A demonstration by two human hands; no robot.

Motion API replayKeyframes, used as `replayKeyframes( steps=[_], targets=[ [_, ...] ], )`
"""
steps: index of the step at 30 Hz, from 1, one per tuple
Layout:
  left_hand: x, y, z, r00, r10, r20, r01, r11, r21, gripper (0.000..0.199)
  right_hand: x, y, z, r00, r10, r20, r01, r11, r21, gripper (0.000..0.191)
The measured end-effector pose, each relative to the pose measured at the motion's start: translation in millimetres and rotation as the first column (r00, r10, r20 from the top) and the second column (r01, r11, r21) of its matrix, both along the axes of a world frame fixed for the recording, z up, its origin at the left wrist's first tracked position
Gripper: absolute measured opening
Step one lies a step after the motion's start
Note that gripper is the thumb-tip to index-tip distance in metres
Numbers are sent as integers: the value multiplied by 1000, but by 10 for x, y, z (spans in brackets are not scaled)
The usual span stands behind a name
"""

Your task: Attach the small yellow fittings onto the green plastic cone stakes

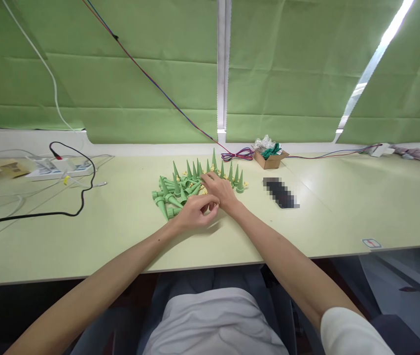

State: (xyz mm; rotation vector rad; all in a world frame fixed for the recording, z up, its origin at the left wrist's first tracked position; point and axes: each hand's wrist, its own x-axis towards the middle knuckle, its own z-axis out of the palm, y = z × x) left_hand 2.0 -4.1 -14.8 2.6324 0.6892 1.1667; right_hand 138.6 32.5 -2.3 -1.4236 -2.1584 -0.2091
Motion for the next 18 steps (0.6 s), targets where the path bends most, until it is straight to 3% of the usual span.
replayKeyframes(
  steps=[8, 13, 18],
  targets=[
    [-3, 94, 11, 980, 142, 137, -145, 989, 11, 10, 185, -57, -371, 924, 153, -350, -98, 980, 171, 17],
    [-22, 150, 42, 934, 307, 183, -288, 950, -125, 13, 208, -90, -359, 845, 171, -507, -101, 982, 161, 16],
    [-56, 192, 60, 930, 348, 114, -325, 928, -185, 23, 197, -114, -318, 800, 179, -573, -172, 983, 67, 15]
  ],
)
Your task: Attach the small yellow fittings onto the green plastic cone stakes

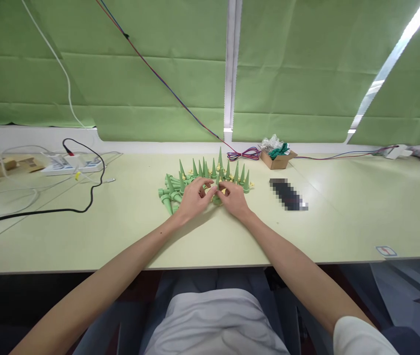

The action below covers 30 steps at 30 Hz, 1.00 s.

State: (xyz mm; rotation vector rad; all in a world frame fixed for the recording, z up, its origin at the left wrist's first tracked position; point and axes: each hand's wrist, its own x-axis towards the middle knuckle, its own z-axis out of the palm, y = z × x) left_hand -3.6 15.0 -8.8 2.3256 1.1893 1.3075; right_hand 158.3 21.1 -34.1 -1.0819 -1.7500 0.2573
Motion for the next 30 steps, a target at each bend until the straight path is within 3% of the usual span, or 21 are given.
replayKeyframes(
  steps=[7, 13, 21, 30],
  targets=[
    [-6, 33, 0, 999, -14, -49, 14, 1000, -11, 20, -28, -72, 35, 999, 45, 16, -45, 998, -50, 17],
    [-20, 70, 14, 1000, -15, -15, 13, 997, -82, 18, 53, -75, 116, 979, 206, 4, -200, 958, -205, 15],
    [-26, 67, 23, 997, -61, -45, 59, 997, -48, 20, 222, -12, 160, 986, 67, 150, -39, 983, -179, 24],
    [-32, 86, 16, 994, -55, -93, 52, 998, -35, 17, 298, 32, 137, 921, 115, 372, 17, 942, -334, 18]
  ],
)
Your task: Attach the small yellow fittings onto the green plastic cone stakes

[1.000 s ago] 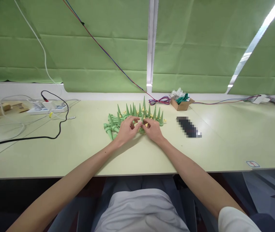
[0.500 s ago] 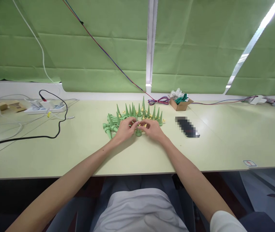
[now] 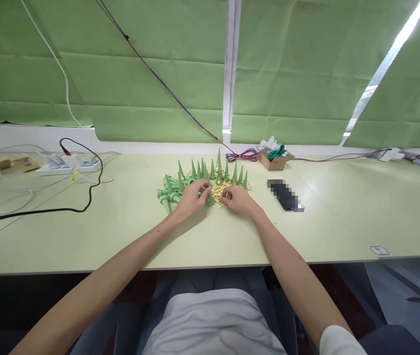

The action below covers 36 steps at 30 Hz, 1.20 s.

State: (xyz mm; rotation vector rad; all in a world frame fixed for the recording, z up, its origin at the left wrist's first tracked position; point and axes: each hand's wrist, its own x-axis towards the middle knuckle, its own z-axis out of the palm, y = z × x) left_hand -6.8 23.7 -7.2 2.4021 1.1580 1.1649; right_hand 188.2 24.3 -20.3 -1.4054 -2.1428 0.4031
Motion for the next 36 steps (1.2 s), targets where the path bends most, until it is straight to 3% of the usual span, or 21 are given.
replayKeyframes(
  steps=[5, 12, 21, 36],
  targets=[
    [1, -14, -2, 1000, 1, -9, -1, 999, -37, 9, 24, -1, -37, 999, 38, -12, -39, 998, -57, 17],
    [-8, -33, 6, 997, -26, -73, 21, 998, -67, 19, 19, 11, -62, 997, 79, -12, -79, 994, -75, 19],
    [-13, -42, -1, 992, -32, -121, 15, 990, -141, 17, -15, -5, -55, 996, 82, -43, -88, 985, -151, 16],
    [2, -29, -49, 990, -10, -140, -6, 994, -108, 22, -11, 41, -108, 997, 63, -37, -65, 996, -69, 15]
  ],
)
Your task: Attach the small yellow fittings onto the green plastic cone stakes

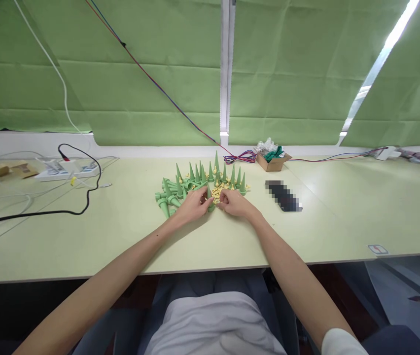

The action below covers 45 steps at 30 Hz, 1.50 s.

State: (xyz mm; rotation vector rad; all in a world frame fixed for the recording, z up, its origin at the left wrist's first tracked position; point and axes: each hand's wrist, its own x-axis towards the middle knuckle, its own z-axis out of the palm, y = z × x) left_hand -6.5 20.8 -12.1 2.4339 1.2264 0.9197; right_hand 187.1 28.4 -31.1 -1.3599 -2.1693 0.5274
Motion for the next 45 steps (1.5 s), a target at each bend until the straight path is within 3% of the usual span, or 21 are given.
replayKeyframes(
  steps=[13, 23, 30, 37, 45],
  targets=[
    [5, 4, -8, 1000, 8, -8, -7, 1000, 24, 18, -47, -27, 30, 999, -32, 27, 30, 997, 64, 4],
    [0, 4, -5, 1000, -4, 7, 4, 1000, 16, 15, -67, -16, -11, 998, -42, 47, 36, 993, 110, 9],
    [9, -22, 12, 999, -35, 21, 35, 999, -1, 20, -90, -25, -19, 999, -42, 12, 40, 990, 137, 12],
    [12, -18, 10, 998, -68, -7, 68, 997, -22, 9, -114, -28, -22, 998, -58, -11, 59, 986, 155, 12],
    [-6, -15, -9, 996, -84, -12, 84, 995, -58, 16, -140, -21, -18, 989, -112, -98, 129, 974, 188, 13]
  ],
)
